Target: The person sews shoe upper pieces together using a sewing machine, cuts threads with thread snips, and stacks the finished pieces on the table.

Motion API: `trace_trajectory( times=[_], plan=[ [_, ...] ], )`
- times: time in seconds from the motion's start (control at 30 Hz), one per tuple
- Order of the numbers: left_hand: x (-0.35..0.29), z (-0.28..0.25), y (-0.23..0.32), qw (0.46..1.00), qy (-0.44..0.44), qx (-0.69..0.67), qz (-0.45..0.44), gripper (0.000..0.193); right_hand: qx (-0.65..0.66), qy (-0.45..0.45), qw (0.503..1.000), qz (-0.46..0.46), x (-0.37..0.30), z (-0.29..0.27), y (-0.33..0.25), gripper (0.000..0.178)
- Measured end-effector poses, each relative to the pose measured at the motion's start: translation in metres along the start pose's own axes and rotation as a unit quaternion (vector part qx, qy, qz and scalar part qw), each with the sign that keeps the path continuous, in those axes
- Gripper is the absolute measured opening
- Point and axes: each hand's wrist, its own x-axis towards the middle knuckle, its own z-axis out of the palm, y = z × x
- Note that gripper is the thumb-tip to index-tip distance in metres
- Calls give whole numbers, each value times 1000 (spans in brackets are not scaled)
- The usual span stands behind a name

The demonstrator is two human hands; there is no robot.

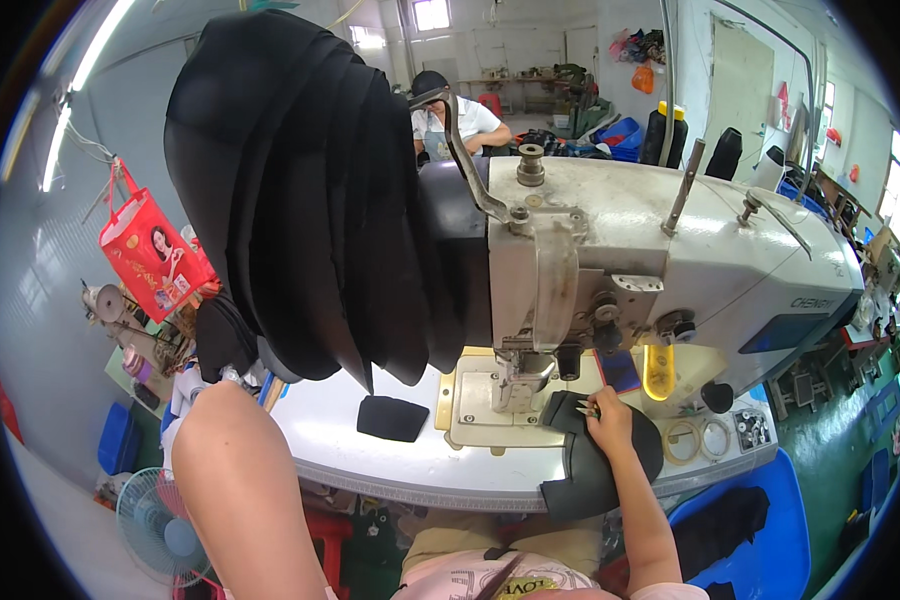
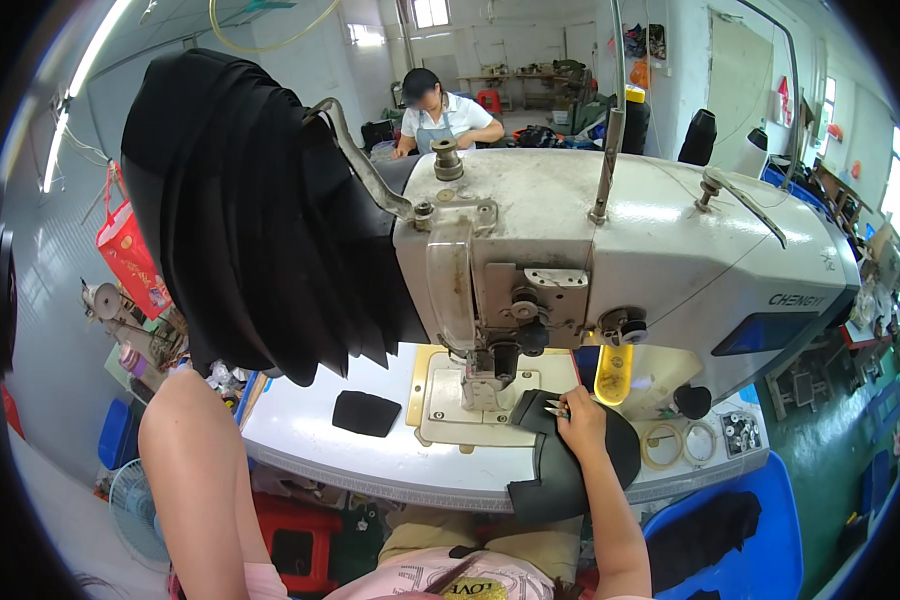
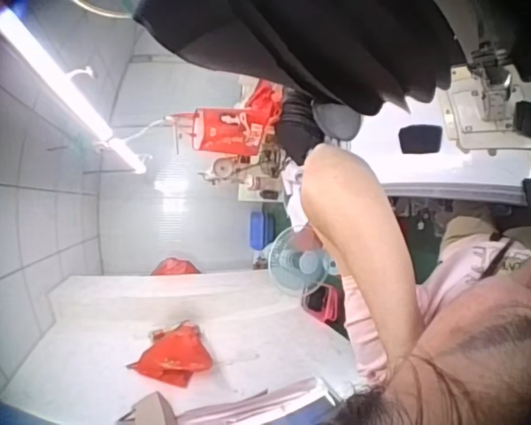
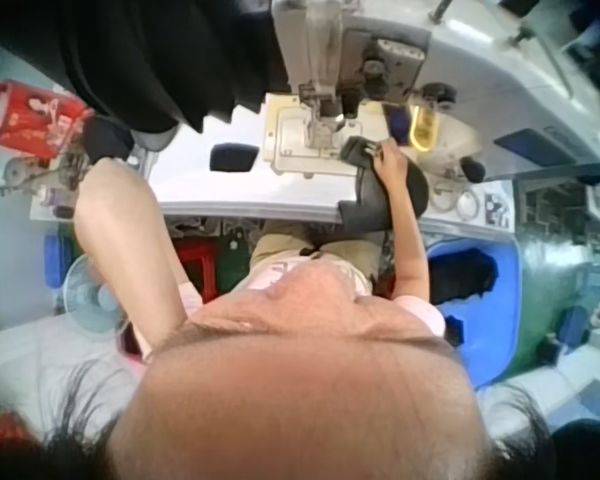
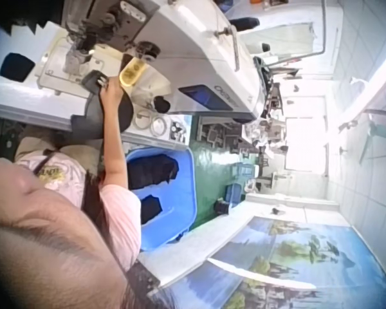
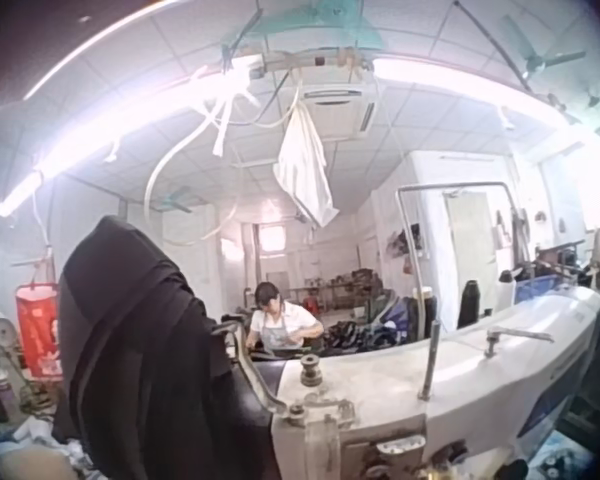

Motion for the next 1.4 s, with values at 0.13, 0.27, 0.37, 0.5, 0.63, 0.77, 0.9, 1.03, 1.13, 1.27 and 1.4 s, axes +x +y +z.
trace_trajectory(
  times=[0.13, 0.27, 0.37, 0.5, 0.63, 0.77, 0.9, 1.03, 1.13, 1.27, 1.4],
  plan=[
    [0, 2, 2, 1000, -1, -11, -2, 30, 2, 1, 1000, -2, 0, 1, 3, 18],
    [-1, 7, -5, 1000, 1, -11, -6, 30, 3, 0, 1000, -9, 2, -1, 0, 18],
    [-1, 8, -5, 1000, 1, -25, -11, 31, 5, 0, 1000, -9, 2, 0, 0, 18],
    [2, 5, 1, 999, 3, -47, -22, 31, 1, 1, 1000, -8, 0, 2, 6, 19],
    [4, 5, 0, 998, -3, -52, -25, 32, 0, -1, 1000, -7, -1, 2, 4, 19],
    [3, 3, 1, 998, -7, -59, -27, 32, 3, 1, 1000, 0, 1, 3, 3, 18],
    [4, 2, 1, 998, -14, -65, -23, 33, 9, -3, 1000, 3, 1, 5, 0, 17],
    [6, 4, 6, 994, -20, -107, -32, 34, 8, -5, 1000, 7, 2, -1, 3, 17],
    [5, 8, 27, 974, -23, -220, -54, 35, 1, -4, 1000, 12, -2, -3, 9, 18],
    [0, 28, 50, 908, -75, -406, -71, 35, 27, -7, 1000, 2, 2, 4, -1, 18],
    [-22, 77, 78, 814, -116, -562, -88, 36, 25, -5, 1000, -1, 1, 0, 3, 17]
  ],
)
